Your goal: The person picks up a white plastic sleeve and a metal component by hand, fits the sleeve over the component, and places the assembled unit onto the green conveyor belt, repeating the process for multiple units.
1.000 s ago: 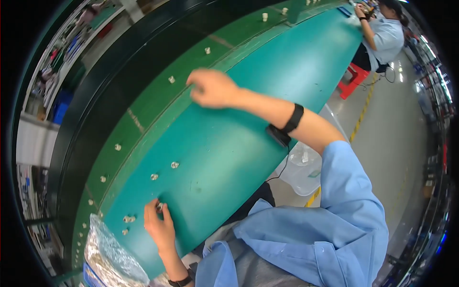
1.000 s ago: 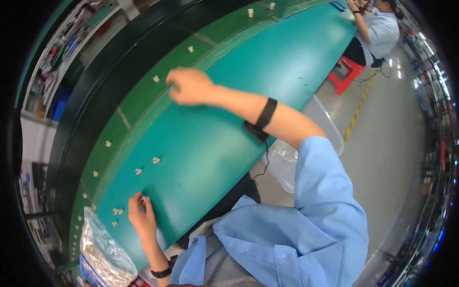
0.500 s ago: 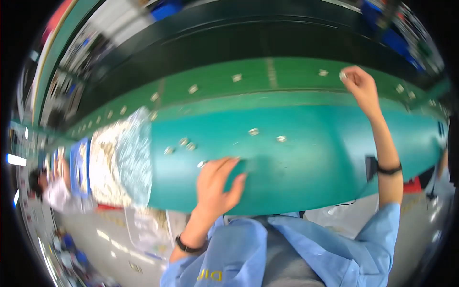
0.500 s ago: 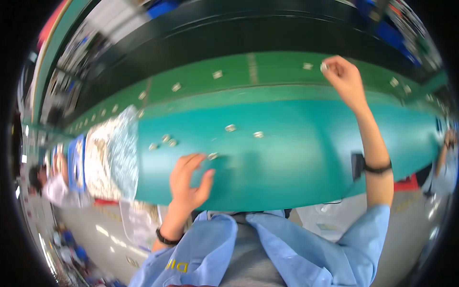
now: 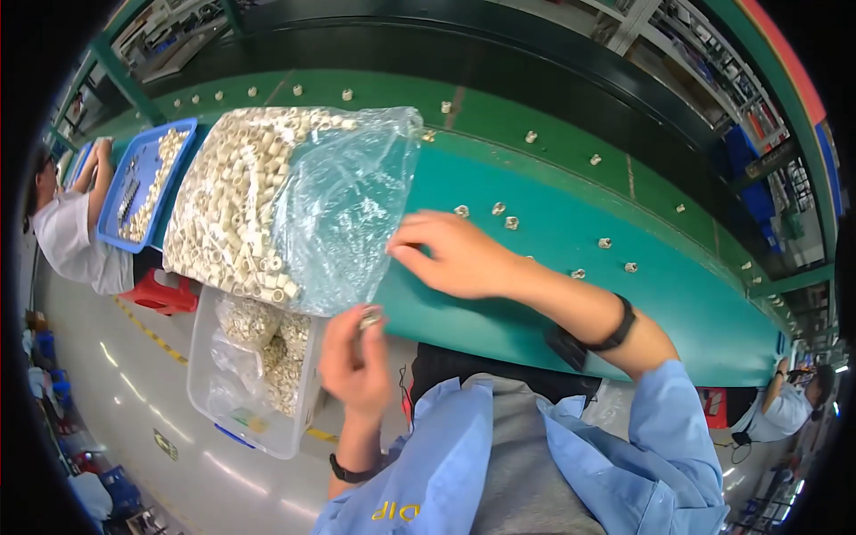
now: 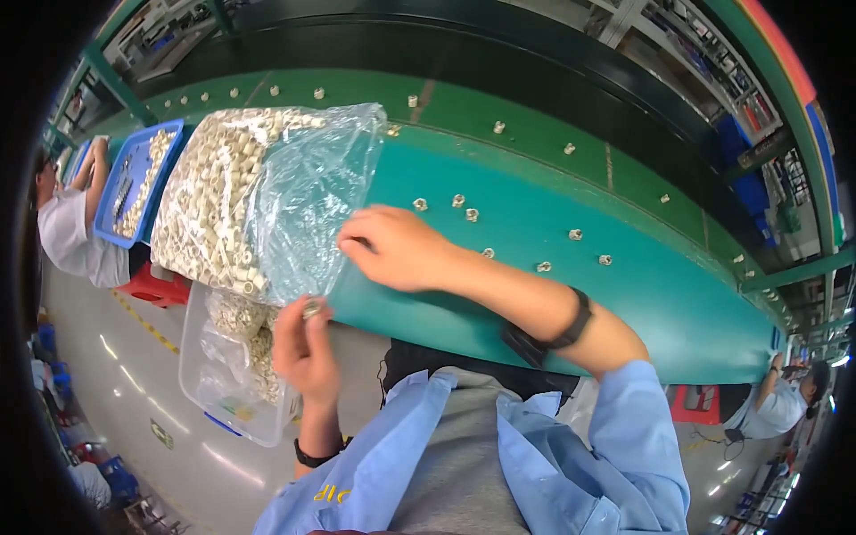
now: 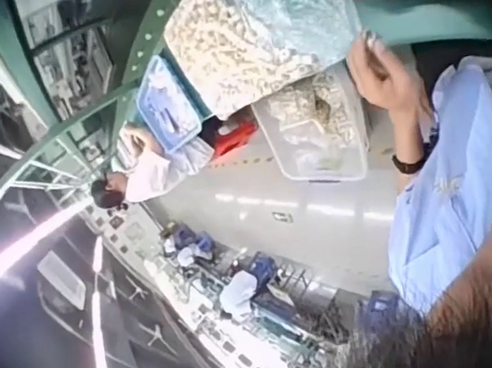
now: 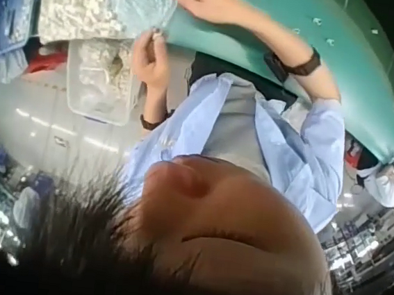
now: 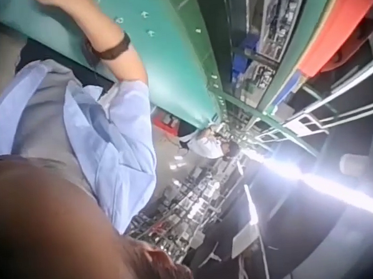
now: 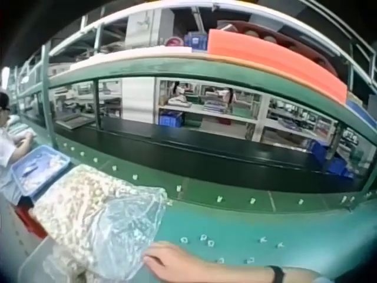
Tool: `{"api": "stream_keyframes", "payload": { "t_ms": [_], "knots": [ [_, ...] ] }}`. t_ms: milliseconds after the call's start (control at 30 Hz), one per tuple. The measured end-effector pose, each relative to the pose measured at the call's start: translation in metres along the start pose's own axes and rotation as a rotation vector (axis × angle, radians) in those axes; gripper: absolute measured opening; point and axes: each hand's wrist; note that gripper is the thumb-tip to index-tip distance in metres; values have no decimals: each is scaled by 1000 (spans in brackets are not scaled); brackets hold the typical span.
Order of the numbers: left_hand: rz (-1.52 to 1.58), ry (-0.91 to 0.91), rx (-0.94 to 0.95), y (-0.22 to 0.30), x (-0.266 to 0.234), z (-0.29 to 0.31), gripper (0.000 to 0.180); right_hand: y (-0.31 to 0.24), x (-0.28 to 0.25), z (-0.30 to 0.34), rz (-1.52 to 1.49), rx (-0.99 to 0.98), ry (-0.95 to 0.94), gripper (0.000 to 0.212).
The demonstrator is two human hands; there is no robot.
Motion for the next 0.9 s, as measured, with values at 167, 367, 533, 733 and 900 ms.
{"api": "stream_keyframes", "payload": {
  "t_ms": [167, 367, 533, 733, 900],
  "knots": [
    [97, 279, -115, -24, -72, 10, 27, 7, 119, -84, 137, -275, -99, 29],
    [95, 279, -128, -25, -86, 19, 26, -4, 166, -113, 134, -417, -65, 28],
    [91, 254, -148, -23, -82, 22, 25, 10, 154, -117, 86, -343, -125, 19],
    [56, 208, -159, -22, -72, 22, 24, 22, 128, -103, -23, -378, 21, 13],
    [53, 148, -144, -18, -53, 17, 25, 25, 98, -91, 117, -231, -3, 11]
  ]
}}
Point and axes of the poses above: each hand's wrist, its own z-axis away from the middle knuckle, its own x-axis out of the palm, y = z × x, and after that the axes turned 13 degrees about y, right-handed
